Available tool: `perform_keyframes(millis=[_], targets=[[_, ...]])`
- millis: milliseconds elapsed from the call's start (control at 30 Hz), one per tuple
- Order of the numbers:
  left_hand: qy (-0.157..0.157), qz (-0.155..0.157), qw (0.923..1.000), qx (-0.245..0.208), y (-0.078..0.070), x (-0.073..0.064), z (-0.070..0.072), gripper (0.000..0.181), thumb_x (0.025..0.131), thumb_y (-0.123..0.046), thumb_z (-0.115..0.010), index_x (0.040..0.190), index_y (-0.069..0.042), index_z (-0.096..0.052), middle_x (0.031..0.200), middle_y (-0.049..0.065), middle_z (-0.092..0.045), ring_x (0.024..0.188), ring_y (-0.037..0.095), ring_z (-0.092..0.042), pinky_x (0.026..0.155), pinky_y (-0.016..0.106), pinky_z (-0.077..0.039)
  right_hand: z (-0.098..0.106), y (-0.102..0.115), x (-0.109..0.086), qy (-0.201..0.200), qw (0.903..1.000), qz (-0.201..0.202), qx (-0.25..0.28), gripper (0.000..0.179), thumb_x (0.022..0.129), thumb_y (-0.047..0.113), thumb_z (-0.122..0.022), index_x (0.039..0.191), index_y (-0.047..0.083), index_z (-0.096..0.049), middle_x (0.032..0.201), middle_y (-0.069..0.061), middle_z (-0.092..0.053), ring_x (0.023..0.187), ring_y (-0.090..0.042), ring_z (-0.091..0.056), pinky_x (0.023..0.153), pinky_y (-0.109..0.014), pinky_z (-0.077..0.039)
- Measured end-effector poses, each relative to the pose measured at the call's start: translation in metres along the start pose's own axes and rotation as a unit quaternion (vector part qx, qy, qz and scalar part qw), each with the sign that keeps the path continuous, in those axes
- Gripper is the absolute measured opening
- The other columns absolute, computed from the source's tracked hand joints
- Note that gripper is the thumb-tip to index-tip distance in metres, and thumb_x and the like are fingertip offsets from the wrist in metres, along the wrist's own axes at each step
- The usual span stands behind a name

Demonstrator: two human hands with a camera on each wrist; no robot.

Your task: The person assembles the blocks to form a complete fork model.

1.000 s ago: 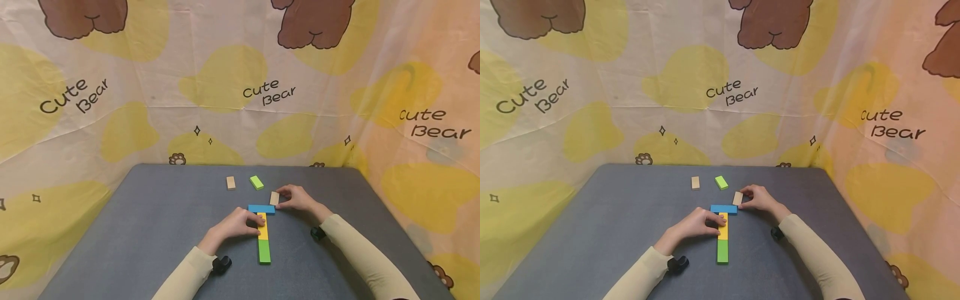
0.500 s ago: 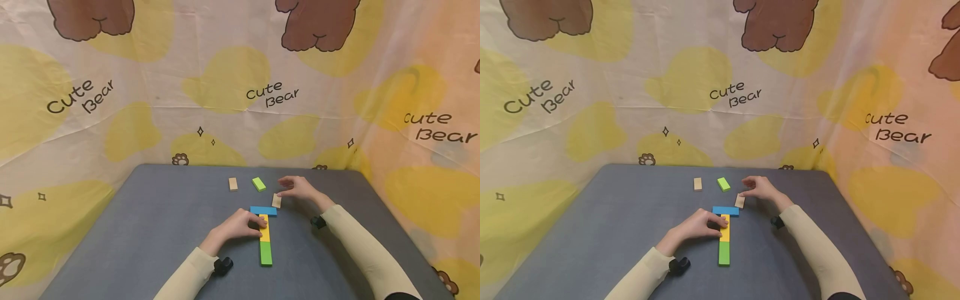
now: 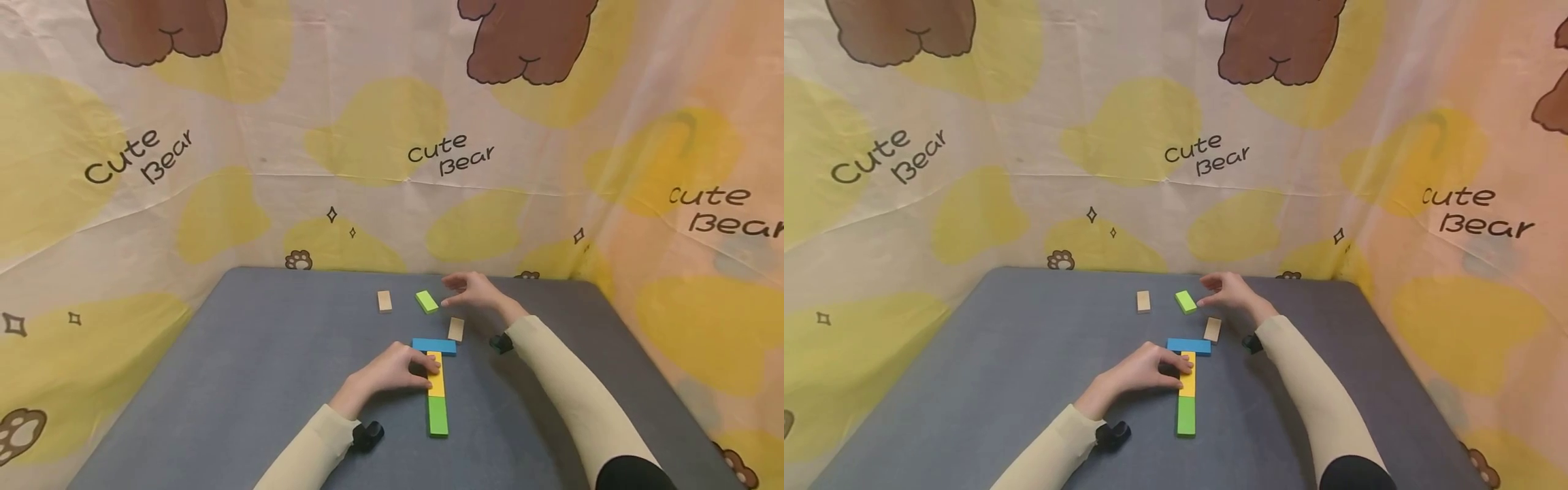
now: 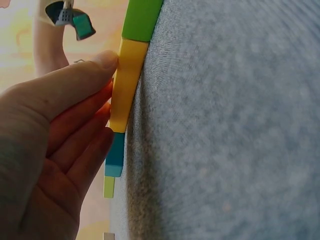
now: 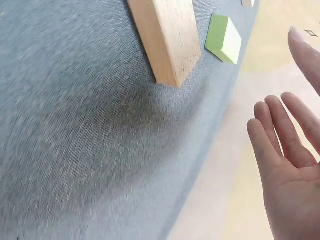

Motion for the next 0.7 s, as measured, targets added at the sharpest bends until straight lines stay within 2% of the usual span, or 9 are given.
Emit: perform_keyframes(millis=[300,533,700], targets=[[0.002,-0.003,1.0,-0.007,0.002,0.0,-0.001,0.027,0.081,-0.032,-0.077,0.108,-0.026,-0.074,0.11,-0.014,-0.073,0.117,-0.001,-0.062,0.101,0.022,-0.05,-0.015,-0.005,0.018,0.006,0.9999,-0.006,0.006,0.063,0.082,0.019,-0.077,0.136,-0.001,-0.051,0.139,-0.019,-0.056,0.127,-0.036,-0.055,0.106,-0.049,-0.046],[0.002,-0.011,0.9999,-0.005,0.002,0.0,-0.002,0.028,0.082,-0.031,-0.076,0.11,-0.026,-0.074,0.113,-0.014,-0.072,0.118,-0.002,-0.061,0.101,0.022,-0.049,-0.029,-0.018,0.027,0.007,0.9981,-0.043,0.044,0.065,0.08,0.017,-0.078,0.137,0.005,-0.051,0.142,-0.016,-0.054,0.132,-0.034,-0.051,0.109,-0.048,-0.044],[0.003,-0.012,0.9999,-0.006,0.002,0.0,-0.003,0.028,0.083,-0.032,-0.075,0.11,-0.027,-0.073,0.115,-0.014,-0.072,0.119,-0.002,-0.06,0.101,0.022,-0.05,-0.039,-0.017,0.029,0.023,0.9982,-0.044,0.035,0.067,0.079,0.017,-0.079,0.138,0.004,-0.05,0.143,-0.018,-0.052,0.133,-0.037,-0.05,0.108,-0.049,-0.044]])
Point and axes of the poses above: each hand's wrist, its own x-axis towards the middle knuckle, its own z-axis out of the back of the hand, y = z × x, the point moved 10 cm from there along x, towards the middle knuckle
